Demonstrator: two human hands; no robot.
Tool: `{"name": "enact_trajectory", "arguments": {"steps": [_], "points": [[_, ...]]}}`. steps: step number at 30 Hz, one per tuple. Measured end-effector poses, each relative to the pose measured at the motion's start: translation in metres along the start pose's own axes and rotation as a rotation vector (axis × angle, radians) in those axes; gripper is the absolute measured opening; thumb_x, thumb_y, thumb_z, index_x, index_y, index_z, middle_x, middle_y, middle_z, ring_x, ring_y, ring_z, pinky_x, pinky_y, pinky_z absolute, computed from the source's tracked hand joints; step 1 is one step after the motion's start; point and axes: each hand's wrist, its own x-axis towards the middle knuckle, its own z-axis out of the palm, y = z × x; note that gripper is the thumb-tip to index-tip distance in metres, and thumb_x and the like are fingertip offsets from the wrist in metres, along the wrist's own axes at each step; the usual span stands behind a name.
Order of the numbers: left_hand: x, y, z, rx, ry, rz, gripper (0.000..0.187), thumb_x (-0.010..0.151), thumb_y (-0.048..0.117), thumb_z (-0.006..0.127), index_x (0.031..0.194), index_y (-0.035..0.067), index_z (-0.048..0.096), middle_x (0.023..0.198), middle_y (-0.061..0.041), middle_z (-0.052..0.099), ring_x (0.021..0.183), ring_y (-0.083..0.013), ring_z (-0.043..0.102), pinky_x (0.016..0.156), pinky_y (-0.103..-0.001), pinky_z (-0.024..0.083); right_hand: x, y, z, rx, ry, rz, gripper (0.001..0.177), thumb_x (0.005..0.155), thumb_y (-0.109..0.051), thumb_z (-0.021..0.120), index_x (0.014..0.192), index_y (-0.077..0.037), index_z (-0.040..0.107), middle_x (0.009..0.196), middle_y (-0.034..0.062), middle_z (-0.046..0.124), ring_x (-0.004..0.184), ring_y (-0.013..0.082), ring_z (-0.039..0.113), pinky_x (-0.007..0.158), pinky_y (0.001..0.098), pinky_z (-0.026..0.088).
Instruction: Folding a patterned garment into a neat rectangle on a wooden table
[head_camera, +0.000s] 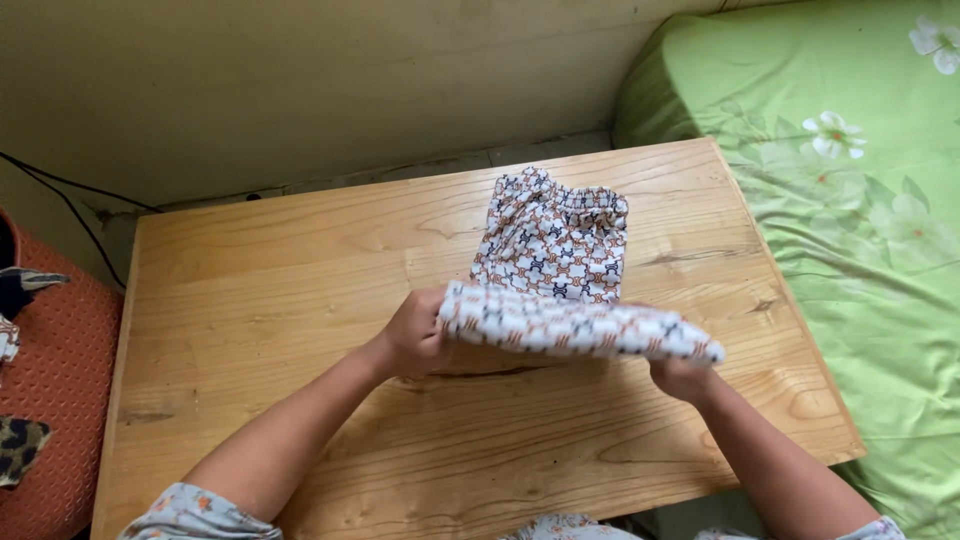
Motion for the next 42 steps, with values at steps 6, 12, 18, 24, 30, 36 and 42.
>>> {"name": "enact_trajectory", "arguments": {"steps": [6, 12, 18, 24, 30, 36, 42], "points": [[0.052, -0.013, 0.04, -0.099, 0.422, -0.372, 0.026, 0.111, 0.024, 0.049, 0.112, 0.0, 0.061, 0.084, -0.014, 0.064, 0.076, -0.0237, 0.055, 0.072, -0.038, 0.047, 0.062, -0.032, 0.007, 0.5, 0.339, 0.238, 0.045, 0.107, -0.04, 0.053, 0.118, 0.003, 0.062, 0.112, 0.0108, 0.07, 0.1, 0.0185, 0.068, 0.084, 0.0346, 0.058], [0.086, -0.1, 0.06, -0.004, 0.627, -0.731, 0.033, 0.108, 0.027, 0.044, 0.1, -0.001, 0.059, 0.083, -0.019, 0.066, 0.075, -0.0299, 0.061, 0.071, -0.042, 0.049, 0.103, -0.011, 0.008, 0.432, 0.637, 0.777, 0.043, 0.104, -0.04, 0.051, 0.095, 0.001, 0.063, 0.081, 0.0118, 0.072, 0.061, 0.0161, 0.066, 0.059, 0.0337, 0.057], [0.081, -0.101, 0.063, 0.215, 0.686, -0.573, 0.037, 0.108, 0.027, 0.045, 0.091, -0.001, 0.06, 0.073, -0.022, 0.064, 0.068, -0.0383, 0.061, 0.064, -0.047, 0.047, 0.09, 0.015, 0.009, 0.089, 0.675, 0.673, 0.047, 0.114, -0.04, 0.051, 0.084, -0.004, 0.057, 0.06, -0.0003, 0.047, 0.048, 0.0111, 0.034, 0.043, 0.0305, 0.027], [0.082, -0.076, 0.058, 0.15, 0.728, -0.536, 0.042, 0.109, 0.033, 0.046, 0.087, -0.001, 0.06, 0.065, -0.02, 0.061, 0.058, -0.032, 0.057, 0.059, -0.045, 0.046, 0.094, -0.002, 0.011, 0.052, 0.688, 0.428, 0.04, 0.111, -0.034, 0.048, 0.092, -0.006, 0.068, 0.068, -0.0081, 0.058, 0.059, 0.001, 0.042, 0.052, 0.0225, 0.038], [0.091, -0.036, 0.04, 0.102, 0.583, -0.65, 0.044, 0.096, 0.043, 0.065, 0.085, 0.001, 0.065, 0.073, -0.012, 0.068, 0.068, -0.0244, 0.066, 0.068, -0.041, 0.054, 0.099, -0.016, 0.001, -0.212, 0.661, 0.551, 0.035, 0.108, -0.029, 0.061, 0.095, 0.003, 0.068, 0.078, 0.0051, 0.06, 0.063, 0.0083, 0.048, 0.053, 0.0265, 0.04], [0.098, -0.007, 0.042, 0.474, 0.523, -0.513, 0.061, 0.096, 0.033, 0.064, 0.138, -0.006, 0.043, 0.138, -0.026, 0.05, 0.128, -0.0328, 0.049, 0.108, -0.043, 0.042, 0.109, -0.062, -0.006, -1.066, 0.484, -0.088, 0.041, 0.108, -0.015, 0.053, 0.141, 0.01, 0.054, 0.146, 0.0236, 0.056, 0.135, 0.0379, 0.056, 0.117, 0.0473, 0.046], [0.137, -0.017, 0.085, 0.955, 0.138, -0.256, 0.059, 0.11, 0.026, 0.035, 0.163, 0.003, 0.021, 0.173, -0.014, 0.017, 0.162, -0.0271, 0.008, 0.13, -0.053, 0.004, 0.142, -0.046, 0.03, -1.126, 0.161, 0.008, 0.051, 0.112, -0.025, 0.04, 0.156, 0.0, 0.04, 0.17, 0.0178, 0.031, 0.16, 0.034, 0.022, 0.129, 0.0544, 0.016]]}}
